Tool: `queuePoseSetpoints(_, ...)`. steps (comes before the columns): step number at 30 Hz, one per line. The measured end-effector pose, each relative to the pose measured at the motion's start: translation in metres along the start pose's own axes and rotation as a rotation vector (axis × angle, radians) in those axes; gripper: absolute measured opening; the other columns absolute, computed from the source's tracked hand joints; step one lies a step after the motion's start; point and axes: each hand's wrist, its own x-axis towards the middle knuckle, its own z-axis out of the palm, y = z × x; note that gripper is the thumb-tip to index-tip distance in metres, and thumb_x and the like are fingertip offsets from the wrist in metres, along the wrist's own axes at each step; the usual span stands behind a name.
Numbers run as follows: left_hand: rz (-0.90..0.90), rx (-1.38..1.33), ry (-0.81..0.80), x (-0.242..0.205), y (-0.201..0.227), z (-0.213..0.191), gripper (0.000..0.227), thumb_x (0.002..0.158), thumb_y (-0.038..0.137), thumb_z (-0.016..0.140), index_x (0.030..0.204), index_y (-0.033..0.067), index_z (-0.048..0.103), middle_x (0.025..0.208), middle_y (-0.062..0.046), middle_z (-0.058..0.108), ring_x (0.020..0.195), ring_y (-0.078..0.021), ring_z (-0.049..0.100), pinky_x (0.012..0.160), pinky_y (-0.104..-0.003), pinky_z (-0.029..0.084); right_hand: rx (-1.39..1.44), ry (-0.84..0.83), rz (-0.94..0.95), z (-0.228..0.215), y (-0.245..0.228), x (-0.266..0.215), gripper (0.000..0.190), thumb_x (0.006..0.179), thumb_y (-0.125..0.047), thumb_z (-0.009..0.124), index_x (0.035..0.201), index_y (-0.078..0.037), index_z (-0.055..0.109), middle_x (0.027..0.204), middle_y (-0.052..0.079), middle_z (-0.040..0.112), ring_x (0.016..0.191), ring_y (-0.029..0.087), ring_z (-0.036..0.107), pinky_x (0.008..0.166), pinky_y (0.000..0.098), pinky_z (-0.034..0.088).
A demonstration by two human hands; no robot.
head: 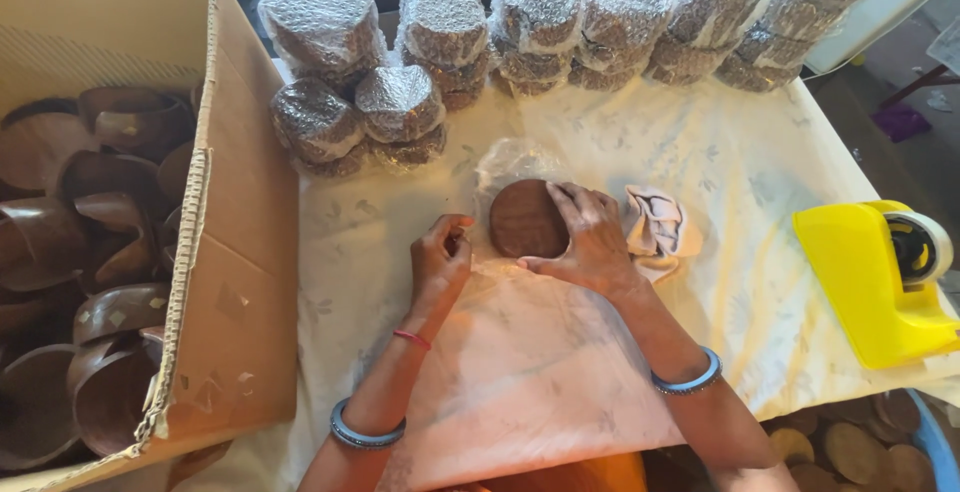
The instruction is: The person wipes a small clay bowl with a cloth and then wraps it in bubble wrap, securing the package with tape.
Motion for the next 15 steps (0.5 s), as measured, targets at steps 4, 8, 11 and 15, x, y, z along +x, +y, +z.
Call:
queuePoseSetpoints(4, -0.009, 0.05, 0.055, 0.004, -0.007, -0.006, 0.02, 0.086, 0.0, 0.064, 0.103, 0.0044, 0.072, 0.074, -0.007, 0.071, 0.064, -0.0112, 0.066, 0.061, -0.028, 0.053, -0.03, 0.023, 0.076, -0.004, 0.009, 0.0, 0.113, 0.062, -0.074, 0.081, 0.142, 0.001, 0.056, 0.141, 0.019, 0.057, 0.13, 0.037, 0.051, 0.111, 0.0546, 0.031)
queuePoseSetpoints(8, -0.07, 0.092, 0.074, 0.005, -0.008, -0.005, 0.018, 0.086, 0.001, 0.065, 0.102, 0.0045, 0.072, 0.068, -0.007, 0.068, 0.059, -0.0132, 0.063, 0.057, -0.029, 0.051, -0.062, -0.04, 0.079, -0.01, 0.006, 0.002, 0.112, 0.059, -0.075, 0.081, 0.142, -0.003, 0.058, 0.142, 0.017, 0.057, 0.132, 0.035, 0.051, 0.108, 0.0558, 0.031)
queuePoseSetpoints(11, -0.037, 0.078, 0.091, 0.005, 0.002, -0.008, 0.019, 0.086, 0.001, 0.064, 0.103, 0.0048, 0.072, 0.068, -0.006, 0.067, 0.058, -0.0125, 0.063, 0.057, -0.029, 0.05, 0.006, -0.047, 0.061, -0.013, 0.006, 0.003, 0.109, 0.062, -0.072, 0.081, 0.142, -0.003, 0.058, 0.143, 0.017, 0.057, 0.132, 0.036, 0.052, 0.108, 0.0556, 0.032)
queuePoseSetpoints(15, 0.008, 0.076, 0.108, 0.003, 0.013, -0.011, 0.018, 0.089, 0.003, 0.065, 0.106, 0.0062, 0.071, 0.072, -0.005, 0.068, 0.061, -0.0118, 0.064, 0.059, -0.028, 0.052, 0.118, 0.012, -0.053, -0.006, 0.041, -0.003, 0.096, 0.071, -0.067, 0.079, 0.138, -0.001, 0.061, 0.142, 0.021, 0.06, 0.13, 0.037, 0.055, 0.11, 0.0508, 0.038)
